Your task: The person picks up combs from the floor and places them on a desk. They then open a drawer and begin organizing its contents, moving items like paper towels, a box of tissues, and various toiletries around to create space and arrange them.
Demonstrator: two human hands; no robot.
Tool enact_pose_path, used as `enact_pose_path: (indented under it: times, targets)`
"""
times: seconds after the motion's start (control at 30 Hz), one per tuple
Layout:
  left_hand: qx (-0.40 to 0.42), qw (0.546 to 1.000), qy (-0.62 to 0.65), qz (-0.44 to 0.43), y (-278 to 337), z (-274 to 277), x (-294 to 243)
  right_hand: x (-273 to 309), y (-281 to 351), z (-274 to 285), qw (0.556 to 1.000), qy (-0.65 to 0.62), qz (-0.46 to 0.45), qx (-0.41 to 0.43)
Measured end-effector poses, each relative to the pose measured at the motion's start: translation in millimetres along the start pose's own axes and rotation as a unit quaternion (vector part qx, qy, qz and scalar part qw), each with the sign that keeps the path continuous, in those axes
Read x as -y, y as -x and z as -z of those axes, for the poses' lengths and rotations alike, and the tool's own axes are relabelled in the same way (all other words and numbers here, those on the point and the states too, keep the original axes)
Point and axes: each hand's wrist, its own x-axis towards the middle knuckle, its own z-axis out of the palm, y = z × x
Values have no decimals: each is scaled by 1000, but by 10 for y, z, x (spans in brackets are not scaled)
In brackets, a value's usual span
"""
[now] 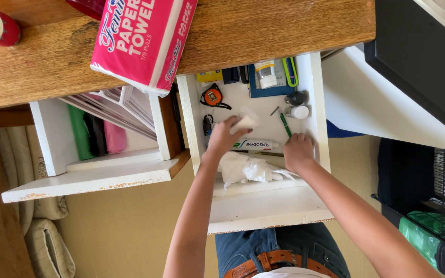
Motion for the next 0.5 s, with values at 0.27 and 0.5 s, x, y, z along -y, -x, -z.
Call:
enact_pose_path:
  times: [0.27,0.5]
  targets:
    - [-151,911,359,140,-187,115,434,32,-6,-109,990,37,-17,-136]
    - [-118,664,714,190,-237,-60,371,236,148,330,786,-586,60,-190]
